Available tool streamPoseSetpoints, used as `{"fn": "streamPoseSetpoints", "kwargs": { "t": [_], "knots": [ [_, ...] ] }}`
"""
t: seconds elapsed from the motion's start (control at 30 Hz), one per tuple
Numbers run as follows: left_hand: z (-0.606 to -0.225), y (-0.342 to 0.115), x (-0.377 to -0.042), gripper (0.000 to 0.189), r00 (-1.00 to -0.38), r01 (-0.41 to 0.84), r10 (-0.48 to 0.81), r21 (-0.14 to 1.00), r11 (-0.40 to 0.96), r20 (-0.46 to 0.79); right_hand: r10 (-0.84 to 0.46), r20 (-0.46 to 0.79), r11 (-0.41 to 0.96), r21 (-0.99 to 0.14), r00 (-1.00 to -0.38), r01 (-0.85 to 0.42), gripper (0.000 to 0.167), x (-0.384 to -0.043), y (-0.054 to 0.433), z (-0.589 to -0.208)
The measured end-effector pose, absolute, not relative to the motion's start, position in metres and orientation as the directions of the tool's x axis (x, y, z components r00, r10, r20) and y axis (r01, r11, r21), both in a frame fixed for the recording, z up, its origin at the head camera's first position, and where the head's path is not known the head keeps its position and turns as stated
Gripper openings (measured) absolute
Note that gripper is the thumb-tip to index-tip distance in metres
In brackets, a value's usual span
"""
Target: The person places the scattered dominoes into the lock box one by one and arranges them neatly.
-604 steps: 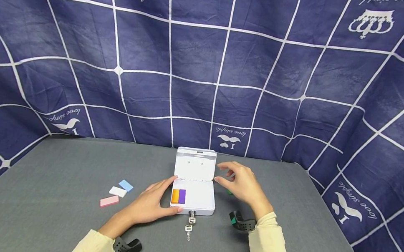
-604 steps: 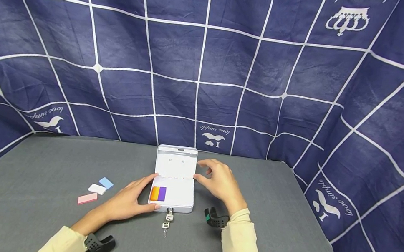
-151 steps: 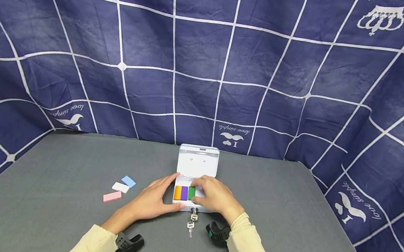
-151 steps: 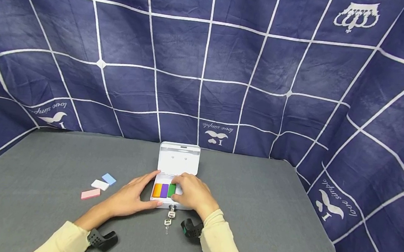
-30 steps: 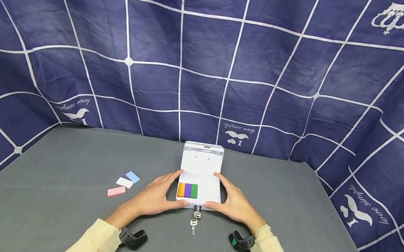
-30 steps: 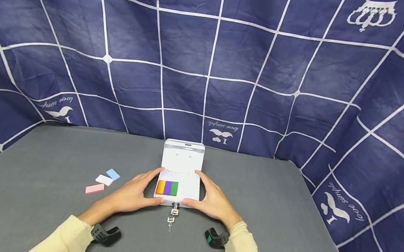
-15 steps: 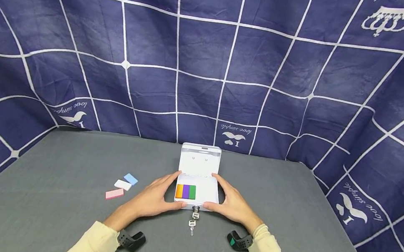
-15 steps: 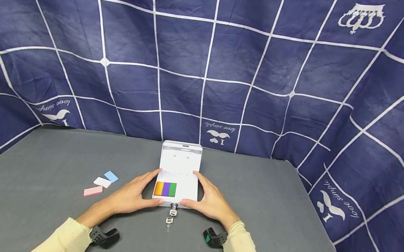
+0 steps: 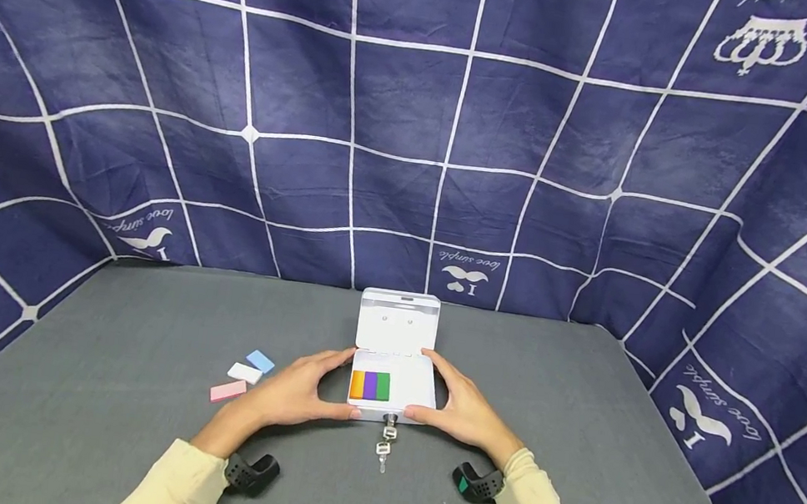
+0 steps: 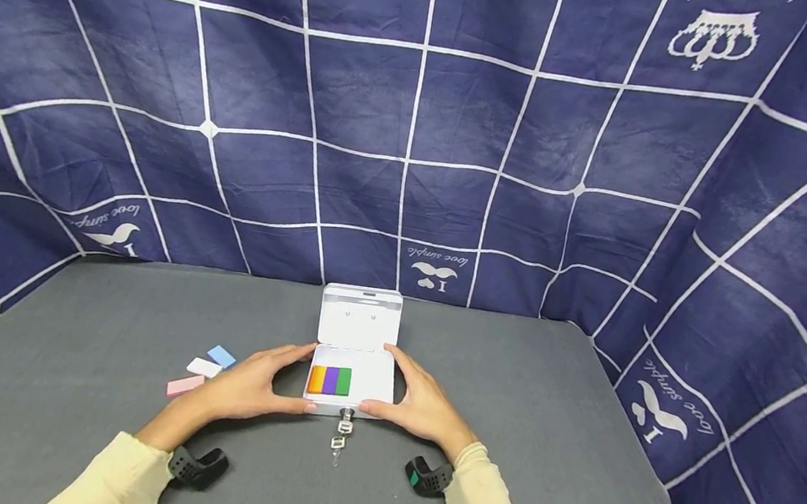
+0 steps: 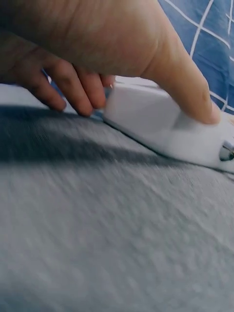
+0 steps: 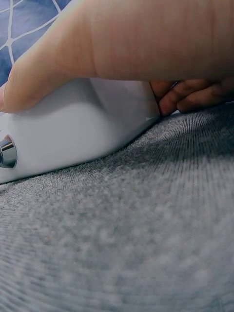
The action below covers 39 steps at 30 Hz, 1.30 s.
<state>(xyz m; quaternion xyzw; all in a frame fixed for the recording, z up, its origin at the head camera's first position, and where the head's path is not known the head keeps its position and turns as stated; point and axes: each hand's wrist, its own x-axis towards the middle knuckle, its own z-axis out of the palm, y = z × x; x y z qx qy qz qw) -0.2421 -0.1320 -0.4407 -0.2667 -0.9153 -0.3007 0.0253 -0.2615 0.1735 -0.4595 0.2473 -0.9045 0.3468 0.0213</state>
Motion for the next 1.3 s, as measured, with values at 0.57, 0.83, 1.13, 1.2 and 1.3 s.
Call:
{"fn": "streamPoseSetpoints", "kwargs": {
  "t": [0.57, 0.83, 1.13, 1.2, 1.3],
  "knots": [
    [-0.409, -0.166, -0.249, 0.067, -0.809, 0.585, 0.528, 0.452, 0.674, 0.259, -0.414, 0.215, 0.634, -0.628, -0.884, -0.45, 0.096, -0.26, 0.179, -0.462],
    [-0.401, -0.188, -0.25, 0.059, -0.844, 0.536, 0.456, 0.43, 0.727, 0.283, -0.425, 0.219, 0.622, -0.634, -0.878, -0.46, 0.095, -0.26, 0.178, -0.46],
    [-0.393, -0.215, -0.249, 0.049, -0.861, 0.501, 0.386, 0.43, 0.751, 0.33, -0.423, 0.192, 0.643, -0.626, -0.886, -0.442, 0.096, -0.261, 0.176, -0.462],
    [-0.392, -0.219, -0.249, 0.048, -0.865, 0.493, 0.375, 0.434, 0.754, 0.332, -0.422, 0.19, 0.644, -0.625, -0.886, -0.441, 0.096, -0.261, 0.175, -0.462],
    [-0.393, -0.224, -0.249, 0.046, -0.874, 0.477, 0.356, 0.434, 0.765, 0.331, -0.422, 0.188, 0.647, -0.623, -0.887, -0.44, 0.097, -0.261, 0.175, -0.461]
  ]
}}
